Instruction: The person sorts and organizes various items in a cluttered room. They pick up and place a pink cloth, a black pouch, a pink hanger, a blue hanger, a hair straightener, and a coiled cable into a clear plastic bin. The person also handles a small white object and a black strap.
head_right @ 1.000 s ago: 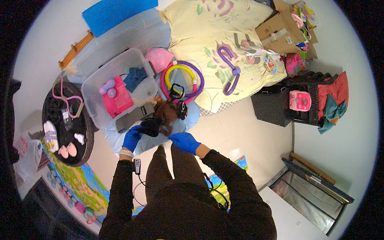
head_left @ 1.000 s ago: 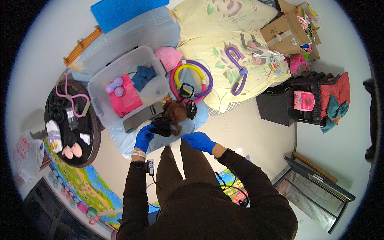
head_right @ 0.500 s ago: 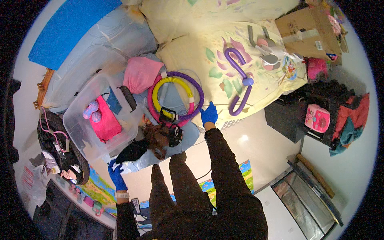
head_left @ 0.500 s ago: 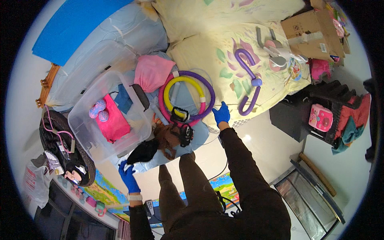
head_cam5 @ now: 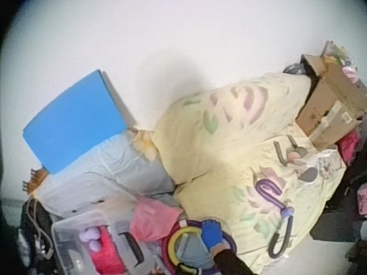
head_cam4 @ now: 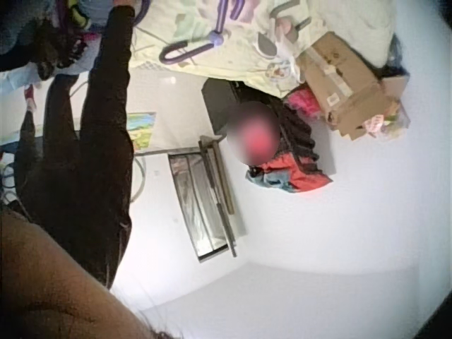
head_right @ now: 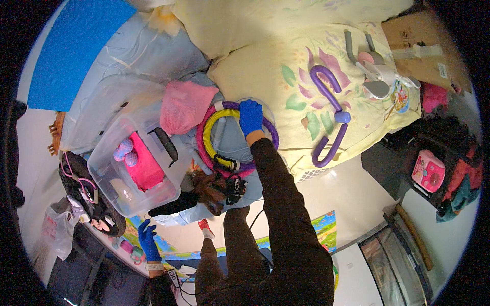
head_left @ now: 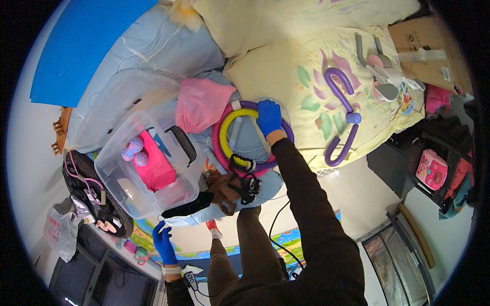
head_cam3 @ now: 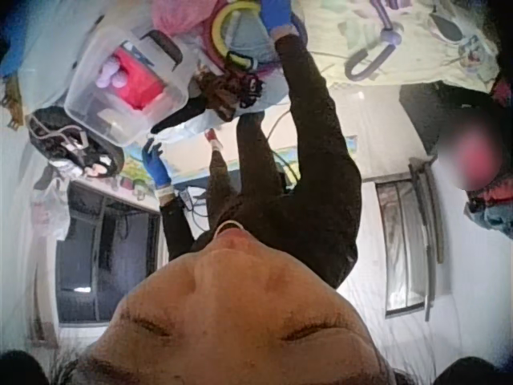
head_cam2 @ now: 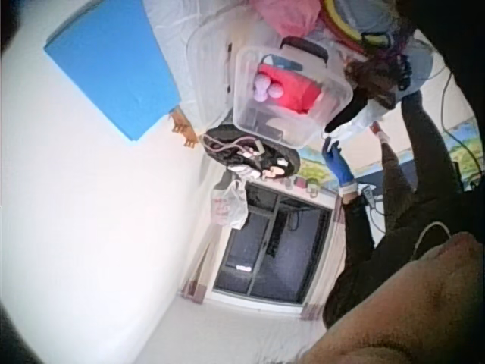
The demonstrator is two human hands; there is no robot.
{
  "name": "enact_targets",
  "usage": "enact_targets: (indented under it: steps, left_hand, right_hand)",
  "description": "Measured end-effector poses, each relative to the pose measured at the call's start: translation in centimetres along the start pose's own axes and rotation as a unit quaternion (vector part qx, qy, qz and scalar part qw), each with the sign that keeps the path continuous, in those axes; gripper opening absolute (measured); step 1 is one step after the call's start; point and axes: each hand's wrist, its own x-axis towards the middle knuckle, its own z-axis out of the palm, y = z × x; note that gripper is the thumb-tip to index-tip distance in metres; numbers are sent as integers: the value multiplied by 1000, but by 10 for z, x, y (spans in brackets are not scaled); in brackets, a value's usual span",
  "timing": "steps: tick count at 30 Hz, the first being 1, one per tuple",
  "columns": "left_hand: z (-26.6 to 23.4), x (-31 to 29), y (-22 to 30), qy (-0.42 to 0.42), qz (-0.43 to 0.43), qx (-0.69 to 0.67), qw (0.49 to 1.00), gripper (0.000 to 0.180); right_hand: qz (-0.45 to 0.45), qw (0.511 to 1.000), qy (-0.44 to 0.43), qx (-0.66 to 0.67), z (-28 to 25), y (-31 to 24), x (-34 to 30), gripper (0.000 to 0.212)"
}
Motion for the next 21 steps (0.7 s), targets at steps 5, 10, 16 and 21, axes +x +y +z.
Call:
enact_targets:
  steps: [5, 10, 16, 21]
  left_hand:
    - [43, -15, 9, -58, 51, 22, 997, 26]
    - [54, -22, 10, -83, 47, 3, 995, 21]
    - [56, -22, 5, -134, 7, -5, 991, 21]
    - [54, -27, 0, -194, -25, -1, 981, 20]
  right_hand:
    - [-18, 999, 5, 28, -9, 6, -11, 31]
    - [-17, 968, 7, 249, -91, 30, -68, 33]
    - [207, 723, -105, 650, -224, 74, -120, 36]
    - [275, 707, 28, 651, -314, 116, -107, 27]
